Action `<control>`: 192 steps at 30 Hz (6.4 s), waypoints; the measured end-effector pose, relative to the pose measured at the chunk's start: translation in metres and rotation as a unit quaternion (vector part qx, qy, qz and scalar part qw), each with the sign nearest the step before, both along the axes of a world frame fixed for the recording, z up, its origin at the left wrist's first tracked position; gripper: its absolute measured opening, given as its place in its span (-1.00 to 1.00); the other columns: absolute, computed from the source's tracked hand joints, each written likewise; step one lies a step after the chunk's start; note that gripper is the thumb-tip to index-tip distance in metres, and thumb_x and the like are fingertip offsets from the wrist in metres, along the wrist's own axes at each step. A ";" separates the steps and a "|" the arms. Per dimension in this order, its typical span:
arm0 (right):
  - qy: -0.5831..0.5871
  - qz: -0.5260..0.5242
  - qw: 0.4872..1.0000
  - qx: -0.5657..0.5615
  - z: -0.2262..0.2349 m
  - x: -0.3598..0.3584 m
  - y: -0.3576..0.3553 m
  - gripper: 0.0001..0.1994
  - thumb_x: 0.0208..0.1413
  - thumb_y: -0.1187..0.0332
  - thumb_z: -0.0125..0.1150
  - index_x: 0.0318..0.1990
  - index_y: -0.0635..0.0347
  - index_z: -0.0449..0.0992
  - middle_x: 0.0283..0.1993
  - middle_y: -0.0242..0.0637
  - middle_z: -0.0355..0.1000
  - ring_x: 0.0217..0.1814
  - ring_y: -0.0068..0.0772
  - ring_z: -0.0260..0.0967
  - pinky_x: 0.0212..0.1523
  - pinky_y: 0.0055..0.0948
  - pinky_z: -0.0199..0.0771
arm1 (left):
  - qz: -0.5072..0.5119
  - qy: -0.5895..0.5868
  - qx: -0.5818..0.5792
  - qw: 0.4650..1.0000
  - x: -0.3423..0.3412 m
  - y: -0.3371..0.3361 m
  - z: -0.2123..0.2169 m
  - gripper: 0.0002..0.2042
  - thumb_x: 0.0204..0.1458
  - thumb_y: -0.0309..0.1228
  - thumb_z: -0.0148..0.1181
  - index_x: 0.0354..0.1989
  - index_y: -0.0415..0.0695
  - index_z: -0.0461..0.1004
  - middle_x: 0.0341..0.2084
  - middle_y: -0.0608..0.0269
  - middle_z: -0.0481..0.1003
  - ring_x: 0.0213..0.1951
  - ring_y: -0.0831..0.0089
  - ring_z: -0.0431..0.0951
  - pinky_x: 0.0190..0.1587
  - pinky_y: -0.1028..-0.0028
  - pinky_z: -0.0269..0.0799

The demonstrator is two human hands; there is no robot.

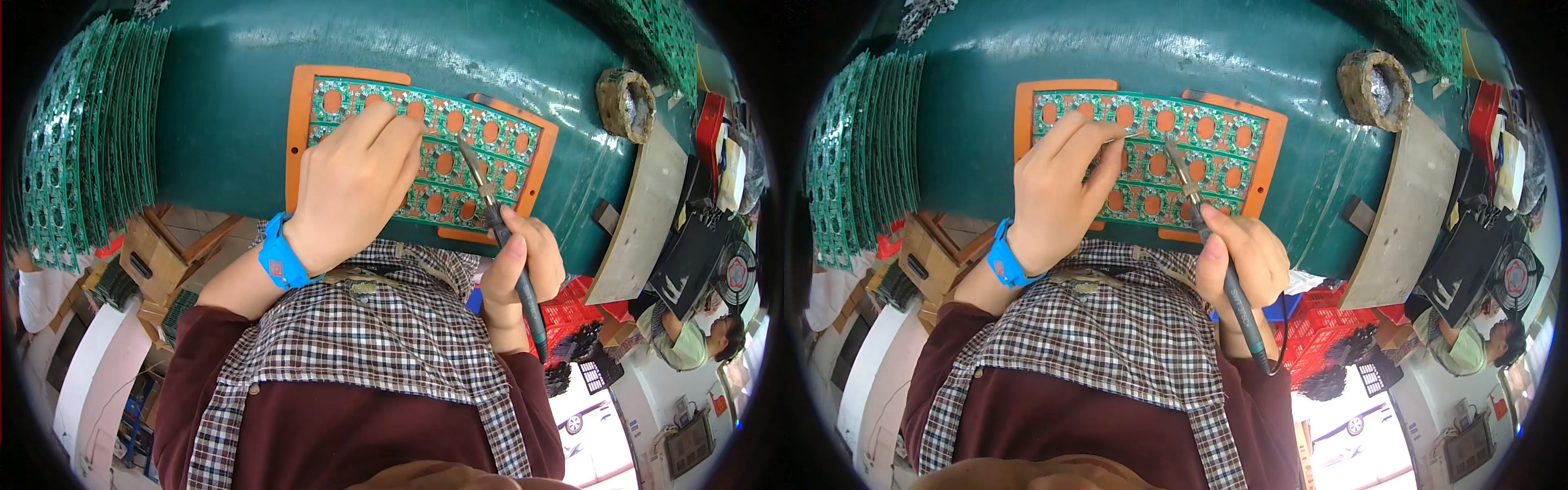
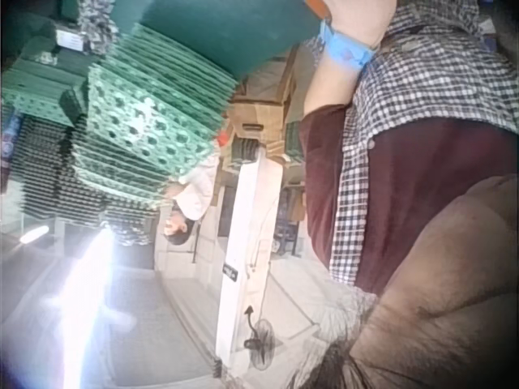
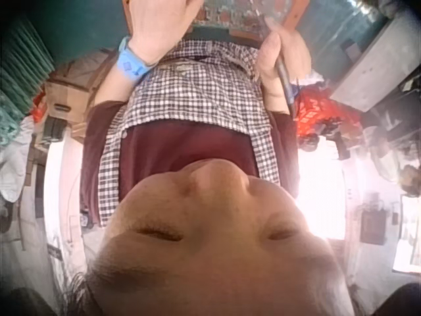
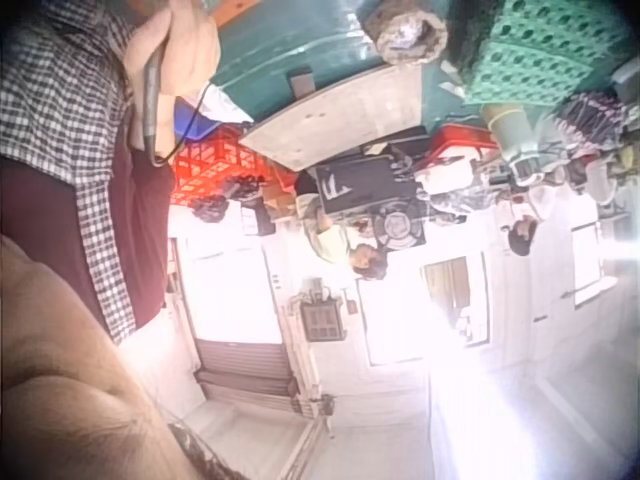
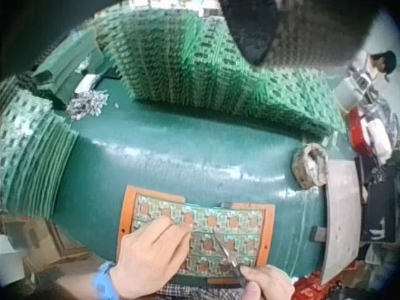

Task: The person solders components onto a circuit board panel mounted in a fixture using a soldering iron. The person removes the completed panel, places a new circuit board panel from a stack into the fixture, and solders the components on the new panel.

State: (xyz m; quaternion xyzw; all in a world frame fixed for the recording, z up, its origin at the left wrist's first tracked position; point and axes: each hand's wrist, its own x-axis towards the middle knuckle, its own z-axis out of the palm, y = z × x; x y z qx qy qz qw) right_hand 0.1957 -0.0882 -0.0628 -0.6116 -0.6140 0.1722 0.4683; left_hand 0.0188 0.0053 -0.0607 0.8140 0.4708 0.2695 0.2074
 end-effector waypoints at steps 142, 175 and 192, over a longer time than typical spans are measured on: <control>0.000 -0.005 1.000 0.000 -0.004 -0.012 -0.007 -0.85 -0.02 0.45 0.11 -0.35 0.34 0.56 -0.59 -0.20 0.43 -0.61 -0.33 0.40 -0.57 -0.47 0.37 | 0.000 -0.004 -0.067 0.998 -0.018 -0.009 0.003 -0.84 -0.11 -0.58 0.23 -0.31 -0.15 0.51 -0.49 0.26 0.39 -0.49 0.32 0.48 -0.45 0.39 0.41; -0.077 0.028 0.997 0.016 0.015 -0.015 0.011 -0.75 0.08 0.38 -0.04 -0.32 0.40 0.51 -0.57 -0.09 0.43 -0.59 -0.24 0.40 -0.51 -0.40 0.41 | 0.013 -0.037 -0.107 0.994 -0.013 0.009 0.005 -0.89 -0.11 -0.59 0.16 -0.38 -0.20 0.41 -0.43 0.20 0.34 -0.50 0.27 0.49 -0.46 0.37 0.47; -0.071 0.069 0.993 0.068 0.009 -0.008 -0.003 -0.84 -0.07 0.47 0.06 -0.39 0.37 0.53 -0.58 -0.24 0.41 -0.65 -0.36 0.35 -0.63 -0.45 0.34 | 0.001 -0.042 -0.080 0.996 -0.020 -0.017 0.005 -0.85 -0.14 -0.60 0.18 -0.36 -0.17 0.43 -0.47 0.24 0.37 -0.51 0.35 0.50 -0.52 0.44 0.45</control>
